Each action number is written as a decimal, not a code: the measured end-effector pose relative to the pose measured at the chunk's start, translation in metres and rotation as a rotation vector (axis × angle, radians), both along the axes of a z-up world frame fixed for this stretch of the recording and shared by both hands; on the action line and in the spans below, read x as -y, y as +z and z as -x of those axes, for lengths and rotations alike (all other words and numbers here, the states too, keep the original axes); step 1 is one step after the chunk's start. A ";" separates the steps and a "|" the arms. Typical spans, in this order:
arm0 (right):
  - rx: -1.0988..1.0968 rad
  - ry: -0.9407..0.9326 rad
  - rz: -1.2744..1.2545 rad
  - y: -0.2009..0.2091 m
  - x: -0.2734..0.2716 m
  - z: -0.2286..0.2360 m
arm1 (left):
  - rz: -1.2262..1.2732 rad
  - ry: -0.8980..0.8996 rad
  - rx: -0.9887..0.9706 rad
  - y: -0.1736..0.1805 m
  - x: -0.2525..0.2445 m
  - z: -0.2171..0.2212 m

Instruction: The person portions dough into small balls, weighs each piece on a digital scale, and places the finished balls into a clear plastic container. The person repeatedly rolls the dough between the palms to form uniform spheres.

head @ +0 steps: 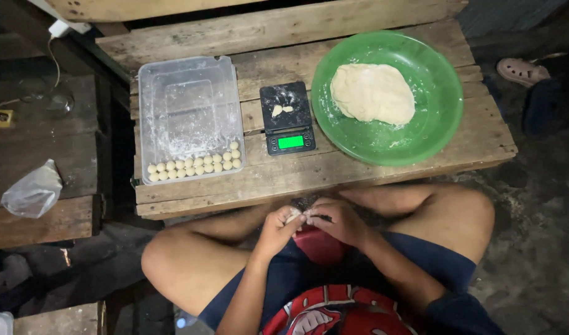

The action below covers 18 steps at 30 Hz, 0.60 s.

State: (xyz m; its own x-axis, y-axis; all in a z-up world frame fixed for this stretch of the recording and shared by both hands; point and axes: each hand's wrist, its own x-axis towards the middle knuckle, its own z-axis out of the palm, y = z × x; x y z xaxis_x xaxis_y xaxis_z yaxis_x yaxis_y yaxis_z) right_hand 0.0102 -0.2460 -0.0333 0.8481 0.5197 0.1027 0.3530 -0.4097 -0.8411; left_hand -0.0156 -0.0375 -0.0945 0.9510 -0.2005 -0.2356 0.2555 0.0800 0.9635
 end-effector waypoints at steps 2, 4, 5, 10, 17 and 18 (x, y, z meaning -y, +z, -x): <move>0.016 -0.084 0.082 0.006 -0.005 -0.001 | 0.035 -0.005 0.011 0.002 0.001 0.001; 0.037 -0.109 0.066 0.005 -0.008 0.000 | 0.031 -0.003 0.016 0.001 0.001 -0.001; 0.057 -0.140 0.046 0.005 -0.009 0.000 | 0.025 -0.007 0.019 0.001 0.002 -0.001; 0.070 -0.108 0.038 -0.023 -0.005 0.001 | 0.012 -0.016 0.051 -0.002 -0.003 -0.002; -0.058 -0.118 0.016 -0.043 0.001 -0.002 | -0.229 -0.026 0.118 0.007 -0.010 -0.008; -0.057 -0.117 0.018 -0.042 0.003 -0.005 | -0.227 -0.025 0.120 0.018 -0.010 -0.008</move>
State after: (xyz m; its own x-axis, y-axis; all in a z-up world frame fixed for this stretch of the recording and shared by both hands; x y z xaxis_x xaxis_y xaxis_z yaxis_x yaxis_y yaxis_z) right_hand 0.0149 -0.2488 -0.0752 0.9072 0.4184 0.0445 0.2541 -0.4603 -0.8506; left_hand -0.0075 -0.0272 -0.0762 0.9703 -0.1786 -0.1633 0.1378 -0.1468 0.9795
